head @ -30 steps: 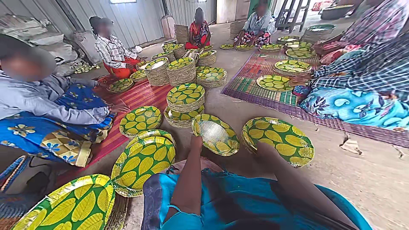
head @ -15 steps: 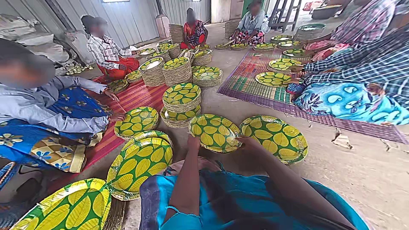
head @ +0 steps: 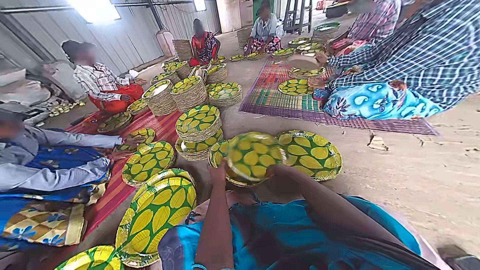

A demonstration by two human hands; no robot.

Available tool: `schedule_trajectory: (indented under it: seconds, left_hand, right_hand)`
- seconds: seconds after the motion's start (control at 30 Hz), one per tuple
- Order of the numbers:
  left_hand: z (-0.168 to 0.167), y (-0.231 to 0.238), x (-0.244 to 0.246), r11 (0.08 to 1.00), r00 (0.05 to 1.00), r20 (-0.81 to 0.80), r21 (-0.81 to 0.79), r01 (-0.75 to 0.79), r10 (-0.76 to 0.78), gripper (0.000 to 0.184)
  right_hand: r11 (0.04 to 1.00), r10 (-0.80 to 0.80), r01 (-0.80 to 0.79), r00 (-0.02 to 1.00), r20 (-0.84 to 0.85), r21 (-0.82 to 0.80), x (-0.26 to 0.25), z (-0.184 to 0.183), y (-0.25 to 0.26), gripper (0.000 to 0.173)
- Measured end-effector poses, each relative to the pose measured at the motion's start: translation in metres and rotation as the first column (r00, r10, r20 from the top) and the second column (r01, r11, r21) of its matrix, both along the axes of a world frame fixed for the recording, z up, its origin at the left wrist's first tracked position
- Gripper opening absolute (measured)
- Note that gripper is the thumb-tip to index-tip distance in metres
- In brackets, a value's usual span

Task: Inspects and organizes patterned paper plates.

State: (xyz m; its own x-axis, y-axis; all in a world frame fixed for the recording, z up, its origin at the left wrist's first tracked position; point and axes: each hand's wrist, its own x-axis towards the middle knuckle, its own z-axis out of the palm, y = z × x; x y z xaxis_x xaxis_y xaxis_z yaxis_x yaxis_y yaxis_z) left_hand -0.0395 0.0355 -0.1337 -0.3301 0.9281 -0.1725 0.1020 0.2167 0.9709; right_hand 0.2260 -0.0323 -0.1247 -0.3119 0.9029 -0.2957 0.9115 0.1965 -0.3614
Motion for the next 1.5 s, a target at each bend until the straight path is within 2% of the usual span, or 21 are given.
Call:
schedule_trajectory:
  seconds: [0.03,0.1,0.17,0.23,0.33,0.4,0.5,0.6,0.67,0.7,0.73,0.83,0.9,1.0,1.1,1.17,1.23,1.27,1.33,1.43,1.5]
  left_hand:
    - [0.001,0.000,-0.001,0.999,0.996,-0.082,-0.033,0.022,-0.025,0.099]
    - [0.003,0.000,-0.005,0.989,0.946,-0.309,-0.132,0.059,-0.098,0.089]
    - [0.006,-0.002,-0.004,0.984,0.914,-0.385,-0.169,0.066,-0.127,0.082]
    - [0.008,-0.003,-0.002,0.984,0.918,-0.378,-0.165,0.062,-0.122,0.079]
    - [0.008,-0.001,-0.001,0.988,0.934,-0.343,-0.143,0.050,-0.097,0.076]
    - [0.006,0.001,-0.002,0.989,0.942,-0.324,-0.145,0.043,-0.088,0.076]
    - [0.000,0.004,-0.002,0.992,0.962,-0.264,-0.119,0.037,-0.067,0.073]
    - [-0.005,0.006,-0.001,1.000,0.997,-0.070,-0.020,0.012,-0.013,0.082]
    - [-0.004,0.006,-0.001,0.999,0.996,-0.079,-0.019,0.029,-0.030,0.088]
    - [-0.003,0.005,-0.002,0.998,0.989,-0.137,-0.044,0.043,-0.049,0.087]
    - [-0.002,0.005,-0.003,0.996,0.972,-0.225,-0.079,0.048,-0.065,0.084]
    - [-0.001,0.003,-0.003,0.989,0.946,-0.313,-0.143,0.041,-0.085,0.074]
    - [-0.001,0.004,-0.003,0.988,0.951,-0.300,-0.148,0.032,-0.076,0.073]
    - [-0.002,0.005,-0.003,0.996,0.955,-0.292,-0.081,0.034,-0.056,0.090]
    - [-0.003,0.003,-0.004,0.997,0.959,-0.276,0.018,0.073,-0.065,0.091]
    - [-0.006,0.006,-0.007,0.995,0.972,-0.222,0.040,0.090,-0.079,0.079]
    - [-0.006,0.006,-0.005,0.997,0.986,-0.158,0.055,0.060,-0.051,0.085]
    - [-0.006,0.006,-0.004,0.997,0.989,-0.147,0.060,0.040,-0.031,0.089]
    - [-0.007,0.005,-0.006,0.998,0.982,-0.189,0.041,0.036,-0.028,0.090]
    - [-0.001,0.002,-0.007,0.997,0.931,-0.361,-0.064,0.043,-0.063,0.082]
    - [0.005,-0.001,-0.004,0.993,0.913,-0.400,-0.109,0.044,-0.085,0.081]
  right_hand:
    - [0.997,-0.050,0.052,0.998,0.036,-0.059,-0.012,0.016,-0.008,0.031]
    - [0.991,-0.130,0.130,0.991,-0.021,0.025,0.001,-0.008,0.003,0.040]
    - [0.958,-0.288,0.288,0.956,0.049,0.004,0.020,-0.031,0.014,0.067]
    - [0.873,-0.477,0.488,0.859,0.186,-0.018,0.029,-0.038,0.009,0.081]
    - [0.828,-0.547,0.561,0.809,0.215,-0.004,0.035,-0.028,0.004,0.059]
    - [0.859,-0.505,0.512,0.840,0.199,0.016,0.033,-0.019,0.009,0.037]
    - [0.896,-0.442,0.434,0.892,0.090,0.094,0.020,-0.014,0.018,0.033]
    - [0.996,-0.093,0.094,0.992,-0.080,-0.001,0.005,-0.012,0.020,0.029]
    - [0.983,0.183,-0.182,0.971,-0.152,0.021,0.007,-0.017,0.022,0.029]
    - [0.976,0.210,-0.198,0.966,-0.152,0.086,0.012,-0.025,0.023,0.037]
    - [0.982,0.145,-0.127,0.981,-0.126,0.138,0.017,-0.034,0.024,0.046]
    - [0.944,-0.330,0.330,0.942,0.062,0.009,0.024,-0.032,0.017,0.077]
    - [0.860,-0.505,0.510,0.850,0.151,0.005,0.034,-0.045,0.014,0.066]
    - [0.810,-0.579,0.585,0.792,0.196,0.029,0.029,-0.028,0.008,0.047]
    - [0.863,-0.500,0.488,0.863,0.075,0.133,0.021,-0.009,0.009,0.035]
    - [0.942,-0.260,0.262,0.965,-0.039,0.208,0.023,-0.019,0.017,0.033]
    - [0.985,0.046,-0.034,0.996,-0.071,0.167,0.024,-0.025,0.024,0.033]
    - [0.987,0.084,-0.075,0.995,-0.062,0.145,0.021,-0.026,0.024,0.033]
    - [0.991,-0.085,0.088,0.996,-0.030,0.106,0.014,-0.027,0.019,0.041]
    - [0.904,-0.414,0.426,0.895,0.167,-0.041,0.013,-0.027,0.009,0.072]
    - [0.850,-0.492,0.523,0.833,0.251,-0.068,0.024,-0.043,0.009,0.074]
